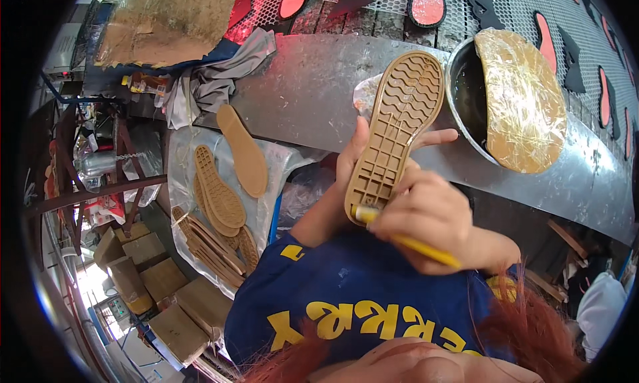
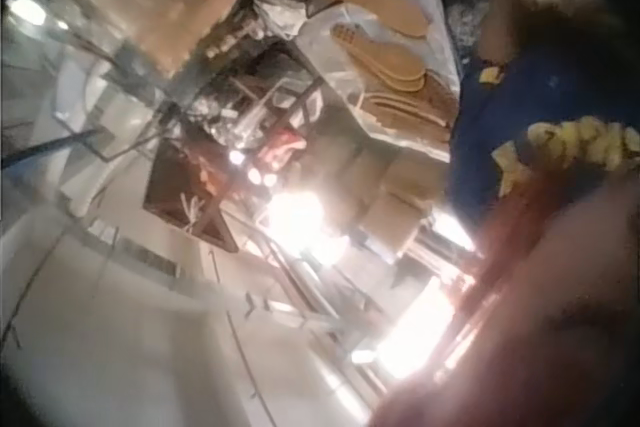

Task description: The person applies a dark liquid adhesive to the bottom of shoe soles using a yellow brush. They pick up a sole from a stack, coat the textured surface thoroughly, and place it on a metal mesh conveyor belt. The process is repeated for multiple soles throughout the video.

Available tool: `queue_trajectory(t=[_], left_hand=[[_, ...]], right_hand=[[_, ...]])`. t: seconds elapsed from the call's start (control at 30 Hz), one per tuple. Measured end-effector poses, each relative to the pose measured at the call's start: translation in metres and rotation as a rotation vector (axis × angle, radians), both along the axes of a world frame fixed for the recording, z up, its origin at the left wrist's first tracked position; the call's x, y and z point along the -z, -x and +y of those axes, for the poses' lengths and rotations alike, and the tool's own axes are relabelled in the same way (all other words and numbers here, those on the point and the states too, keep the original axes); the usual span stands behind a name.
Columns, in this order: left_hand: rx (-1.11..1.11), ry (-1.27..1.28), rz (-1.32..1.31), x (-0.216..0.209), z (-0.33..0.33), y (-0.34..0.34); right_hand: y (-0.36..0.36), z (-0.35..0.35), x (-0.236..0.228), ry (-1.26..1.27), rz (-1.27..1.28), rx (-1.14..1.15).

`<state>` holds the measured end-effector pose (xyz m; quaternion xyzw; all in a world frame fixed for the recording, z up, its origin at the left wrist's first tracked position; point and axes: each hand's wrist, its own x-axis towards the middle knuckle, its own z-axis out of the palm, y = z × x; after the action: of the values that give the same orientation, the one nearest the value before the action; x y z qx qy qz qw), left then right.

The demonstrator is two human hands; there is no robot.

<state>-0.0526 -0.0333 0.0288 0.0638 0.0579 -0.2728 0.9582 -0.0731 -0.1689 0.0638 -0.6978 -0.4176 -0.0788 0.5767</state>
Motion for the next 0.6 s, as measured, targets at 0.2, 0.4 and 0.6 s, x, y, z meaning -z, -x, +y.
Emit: queue_trajectory(t=[0.2, 0.4, 0.6], left_hand=[[-0.003, -0.380, -0.124, 0.021, 0.006, 0.008], [0.032, -0.423, -0.255, 0.024, 0.017, 0.005], [-0.124, -0.586, -0.601, -0.016, 0.006, -0.180]], right_hand=[[-0.034, -0.014, 0.009, 0.019, 0.212, 0.038], [-0.036, -0.043, 0.011, -0.237, 0.148, 0.545], [-0.021, -0.058, 0.009, -0.504, 0.240, 0.688]])
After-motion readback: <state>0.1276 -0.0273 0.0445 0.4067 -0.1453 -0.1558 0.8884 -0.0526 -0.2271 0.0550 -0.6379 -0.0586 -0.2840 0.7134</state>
